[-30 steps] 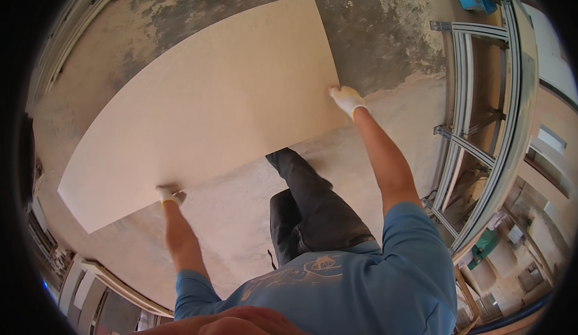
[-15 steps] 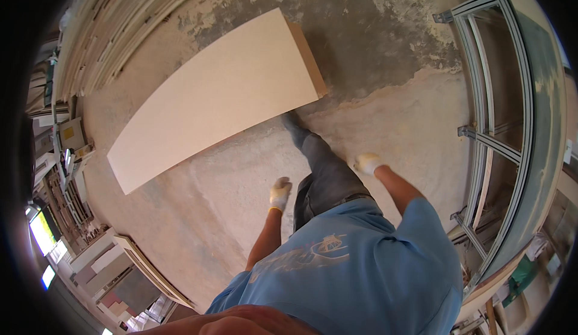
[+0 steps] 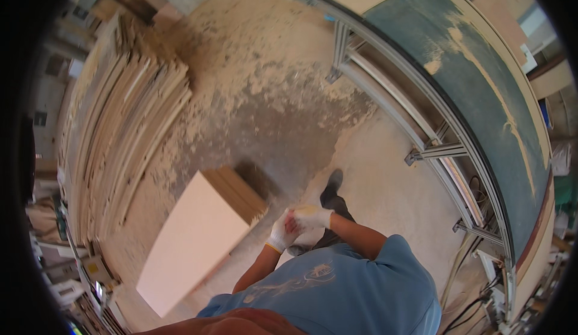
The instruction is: The person picks up and stacks wooden planks, then moves large flat panels onto a machine table. They use a yellow tool to adjust the machine, interact with a control panel, and carry additional panels to a workbench.
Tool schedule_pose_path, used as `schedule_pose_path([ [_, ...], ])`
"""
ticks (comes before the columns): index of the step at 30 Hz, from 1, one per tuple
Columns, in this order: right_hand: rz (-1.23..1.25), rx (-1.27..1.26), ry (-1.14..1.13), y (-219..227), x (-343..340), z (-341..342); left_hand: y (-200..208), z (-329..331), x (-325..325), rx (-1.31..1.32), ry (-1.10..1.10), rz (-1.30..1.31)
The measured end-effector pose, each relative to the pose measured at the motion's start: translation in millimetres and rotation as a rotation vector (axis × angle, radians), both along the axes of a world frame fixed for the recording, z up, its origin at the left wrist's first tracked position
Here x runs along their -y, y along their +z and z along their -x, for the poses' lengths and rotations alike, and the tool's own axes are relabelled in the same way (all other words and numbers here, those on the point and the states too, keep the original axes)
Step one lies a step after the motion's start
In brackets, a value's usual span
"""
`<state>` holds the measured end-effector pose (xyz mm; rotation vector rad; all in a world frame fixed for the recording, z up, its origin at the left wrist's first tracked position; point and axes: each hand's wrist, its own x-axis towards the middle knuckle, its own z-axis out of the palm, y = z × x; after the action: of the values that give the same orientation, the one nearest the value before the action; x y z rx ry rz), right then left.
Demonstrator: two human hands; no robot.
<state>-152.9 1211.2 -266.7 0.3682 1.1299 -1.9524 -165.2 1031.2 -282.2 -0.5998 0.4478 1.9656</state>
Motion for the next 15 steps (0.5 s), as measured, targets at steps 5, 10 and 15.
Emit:
schedule_pose_path([
  [5, -1.194, -0.342, 0.030, -2.0, -214.5, 43.0, 94.8, 112.5, -139.0, -0.289, -0.295, 0.012],
  [10, -1.438, -0.101, -0.201, 24.5, -362.9, 22.5, 108.0, 205.0, -231.5, -0.693, -0.553, 0.250],
  [15, -1.451, -0.036, -0.460, 54.4, -394.4, 5.8, -4.4, 308.3, -264.3, -1.297, -1.129, 0.912],
])
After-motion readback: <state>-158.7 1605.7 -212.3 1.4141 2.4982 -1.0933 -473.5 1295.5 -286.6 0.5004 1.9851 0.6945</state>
